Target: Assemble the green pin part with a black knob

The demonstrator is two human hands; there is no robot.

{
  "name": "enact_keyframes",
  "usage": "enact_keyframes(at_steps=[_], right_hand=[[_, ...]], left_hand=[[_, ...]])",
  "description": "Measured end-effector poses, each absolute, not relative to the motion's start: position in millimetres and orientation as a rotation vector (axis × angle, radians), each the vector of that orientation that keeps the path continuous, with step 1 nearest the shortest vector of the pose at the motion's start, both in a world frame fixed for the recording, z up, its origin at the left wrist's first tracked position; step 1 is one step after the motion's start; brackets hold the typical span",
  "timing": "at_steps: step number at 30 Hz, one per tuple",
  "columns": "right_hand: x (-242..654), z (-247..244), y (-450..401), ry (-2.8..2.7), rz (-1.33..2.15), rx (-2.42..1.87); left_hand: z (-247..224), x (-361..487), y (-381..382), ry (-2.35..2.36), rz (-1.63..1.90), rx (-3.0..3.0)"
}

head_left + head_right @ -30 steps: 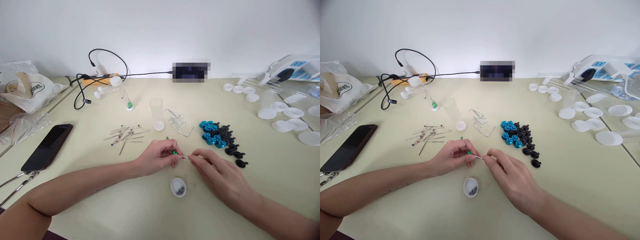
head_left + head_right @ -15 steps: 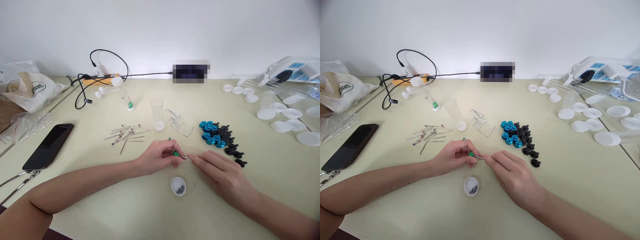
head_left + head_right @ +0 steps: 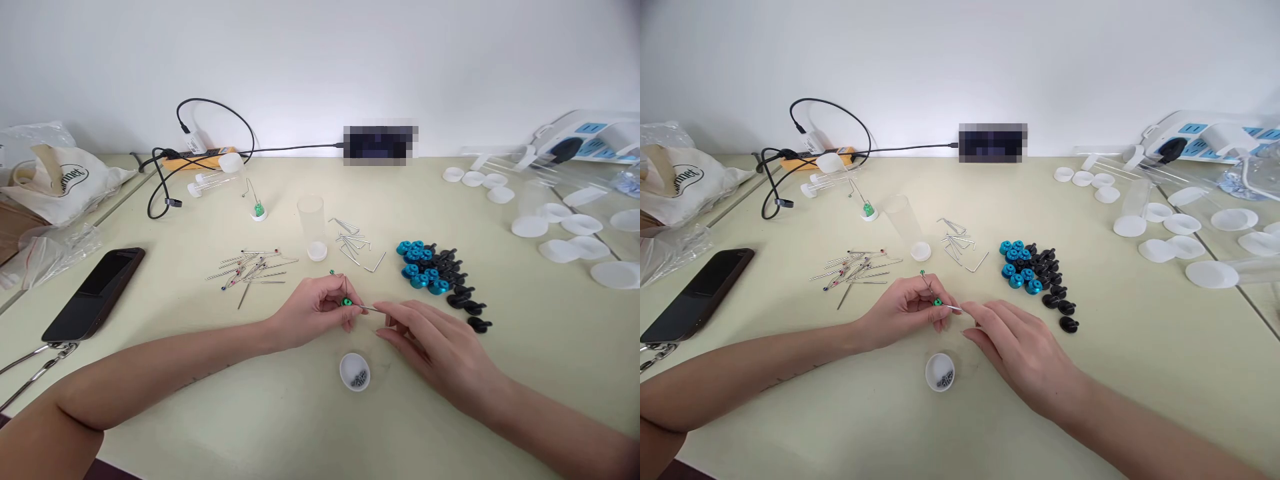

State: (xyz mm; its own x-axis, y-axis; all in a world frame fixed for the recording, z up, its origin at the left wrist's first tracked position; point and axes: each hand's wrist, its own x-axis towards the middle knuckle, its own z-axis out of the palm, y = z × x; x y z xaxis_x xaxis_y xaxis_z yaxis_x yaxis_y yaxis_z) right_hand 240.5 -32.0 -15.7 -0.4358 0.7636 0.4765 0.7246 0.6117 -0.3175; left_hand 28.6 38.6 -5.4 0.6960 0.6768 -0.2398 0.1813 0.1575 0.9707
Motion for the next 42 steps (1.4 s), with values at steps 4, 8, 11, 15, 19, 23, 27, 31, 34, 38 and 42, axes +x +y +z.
enact_keyframes(at_steps=[4,8,11,15,19,23,27,31,34,38,42], right_hand=[[240.1,-16.8,-32.2,-2.224,0.073,-1.145],[241.1,-14.7,-32.3,-2.224,0.083,-1.115],[244.0,-15.0,-32.7,-2.216,0.201,-1.15],[247.6,-16.3,-34.9,-2.122,0.448,-1.229],[246.7,-12.8,-37.2,-1.613,0.607,-0.996],[245.2,-10.4,-35.7,-1.643,0.312,-0.96],[244.6,-15.5,-33.9,-2.154,-0.03,-1.165],[243.2,-18.9,-31.7,-2.227,-0.139,-1.17],[243.0,-16.2,-29.9,-2.24,-0.031,-1.119],[244.7,-13.1,-30.5,-2.255,0.08,-1.05],[246.4,-14.3,-32.6,-2.263,0.137,-1.089]], left_hand=[[-5.6,28.3,39.3,0.767,0.402,1.387],[-5.4,28.1,38.2,0.766,0.385,1.417],[-5.9,28.2,37.5,0.739,0.389,1.444],[-7.1,28.0,37.6,0.726,0.391,1.467],[-7.8,27.7,37.9,0.744,0.401,1.419],[-8.1,27.9,38.2,0.732,0.415,1.379],[-7.6,28.0,38.8,0.719,0.419,1.363],[-6.8,28.0,38.8,0.714,0.41,1.341],[-6.3,28.3,38.7,0.701,0.401,1.332],[-6.2,28.6,39.1,0.692,0.394,1.345],[-7.6,28.5,39.6,0.659,0.406,1.31]])
